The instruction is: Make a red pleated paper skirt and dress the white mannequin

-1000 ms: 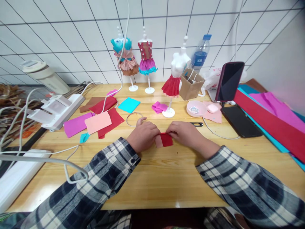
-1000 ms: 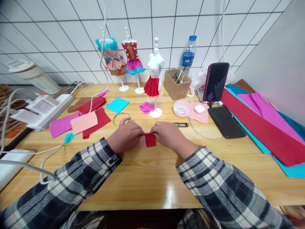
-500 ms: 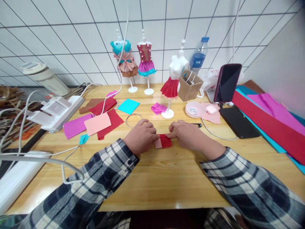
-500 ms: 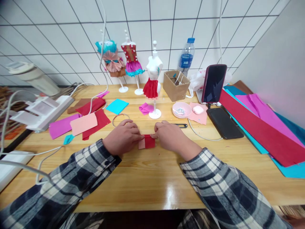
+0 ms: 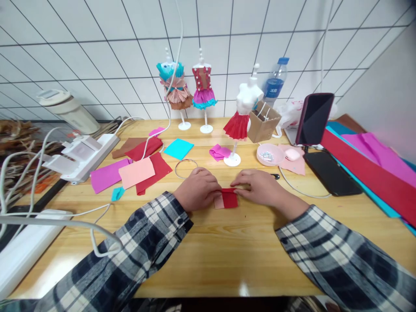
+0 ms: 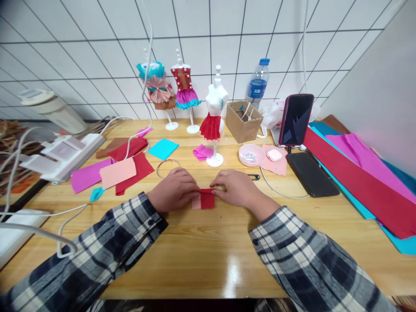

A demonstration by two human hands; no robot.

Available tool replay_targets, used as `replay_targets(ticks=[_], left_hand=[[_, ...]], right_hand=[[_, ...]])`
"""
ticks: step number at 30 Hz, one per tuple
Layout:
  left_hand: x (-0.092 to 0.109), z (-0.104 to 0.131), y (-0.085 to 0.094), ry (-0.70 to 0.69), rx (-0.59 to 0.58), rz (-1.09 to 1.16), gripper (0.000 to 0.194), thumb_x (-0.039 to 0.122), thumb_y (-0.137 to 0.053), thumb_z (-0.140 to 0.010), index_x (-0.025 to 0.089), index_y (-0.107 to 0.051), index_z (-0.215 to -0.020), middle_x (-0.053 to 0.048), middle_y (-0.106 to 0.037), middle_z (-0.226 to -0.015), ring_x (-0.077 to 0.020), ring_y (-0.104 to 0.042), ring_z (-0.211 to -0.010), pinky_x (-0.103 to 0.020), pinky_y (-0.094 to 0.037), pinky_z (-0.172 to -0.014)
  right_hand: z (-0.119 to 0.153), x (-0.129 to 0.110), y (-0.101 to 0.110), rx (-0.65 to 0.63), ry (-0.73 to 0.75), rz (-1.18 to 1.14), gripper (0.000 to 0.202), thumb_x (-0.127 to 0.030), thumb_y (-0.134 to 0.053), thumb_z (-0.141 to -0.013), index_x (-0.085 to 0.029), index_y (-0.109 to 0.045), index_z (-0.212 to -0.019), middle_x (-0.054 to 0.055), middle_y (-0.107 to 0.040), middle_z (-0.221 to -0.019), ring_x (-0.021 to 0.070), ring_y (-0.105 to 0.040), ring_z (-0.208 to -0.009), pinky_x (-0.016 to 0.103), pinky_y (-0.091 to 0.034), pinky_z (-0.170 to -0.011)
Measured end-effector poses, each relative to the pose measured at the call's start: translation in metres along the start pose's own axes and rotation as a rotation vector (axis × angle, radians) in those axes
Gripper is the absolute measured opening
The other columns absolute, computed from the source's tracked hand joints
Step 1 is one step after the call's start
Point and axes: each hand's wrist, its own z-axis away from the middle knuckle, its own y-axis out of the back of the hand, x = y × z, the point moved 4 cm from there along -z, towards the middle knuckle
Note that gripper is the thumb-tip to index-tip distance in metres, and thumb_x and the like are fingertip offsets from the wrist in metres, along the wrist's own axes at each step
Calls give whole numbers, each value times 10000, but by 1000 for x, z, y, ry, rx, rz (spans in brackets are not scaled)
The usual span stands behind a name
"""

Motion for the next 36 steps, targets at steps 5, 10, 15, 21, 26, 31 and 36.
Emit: replay_targets(ticks=[5,10,15,21,26,31,36], left_hand=[[-6,-2,-8,43,4,-4,249,231,-463,-941,225,-703,-1008,-40,-709,-922,-187,-586,-925,-371,-324,-934],[-4,-2,-6,68,5,11,256,291,-460,-950,224,-698,-1019,-39,-711,-927,-191,-592,-922,-385,-321,-936],[-2,-2,-4,83,13,-2,212,339,-531,-906,230,-706,-953,-26,-712,-917,-192,-600,-913,-407,-294,-973],[0,-4,-6,130,20,-38,244,281,-472,-937,229,-710,-927,-32,-709,-896,-195,-595,-906,-441,-272,-978],[0,-4,-8,177,30,-29,257,322,-467,-939,220,-703,-939,-51,-692,-906,-204,-591,-908,-425,-310,-910],[0,-4,-8,222,60,-44,237,302,-480,-924,223,-701,-893,-51,-692,-916,-218,-598,-918,-485,-279,-947],[-3,-1,-4,287,139,-29,235,358,-495,-924,235,-684,-989,-59,-708,-962,-234,-610,-942,-525,-270,-972]], right_hand=[[-1,-1,-1,-2,-9,64,198,-375,-644,-835,-292,-737,-988,14,-703,-979,194,-640,-910,290,-443,-724],[-5,-1,-3,13,-10,61,169,-295,-586,-876,-264,-749,-910,14,-714,-915,189,-632,-910,293,-440,-761],[-3,-3,-2,17,-29,63,201,-329,-568,-887,-268,-750,-948,20,-716,-958,192,-640,-918,290,-444,-739],[-4,-7,-4,36,-31,73,214,-413,-613,-861,-280,-736,-976,22,-717,-989,205,-639,-932,301,-439,-741],[-8,-4,-9,10,-76,95,178,-293,-568,-890,-274,-744,-910,11,-728,-900,187,-647,-878,287,-420,-710],[-9,-5,-7,33,-78,120,210,-331,-545,-914,-276,-747,-933,21,-723,-902,190,-649,-850,282,-406,-676],[-8,0,-2,86,-136,2,223,-341,-542,-915,-276,-736,-1003,15,-740,-984,177,-660,-857,279,-435,-707]])
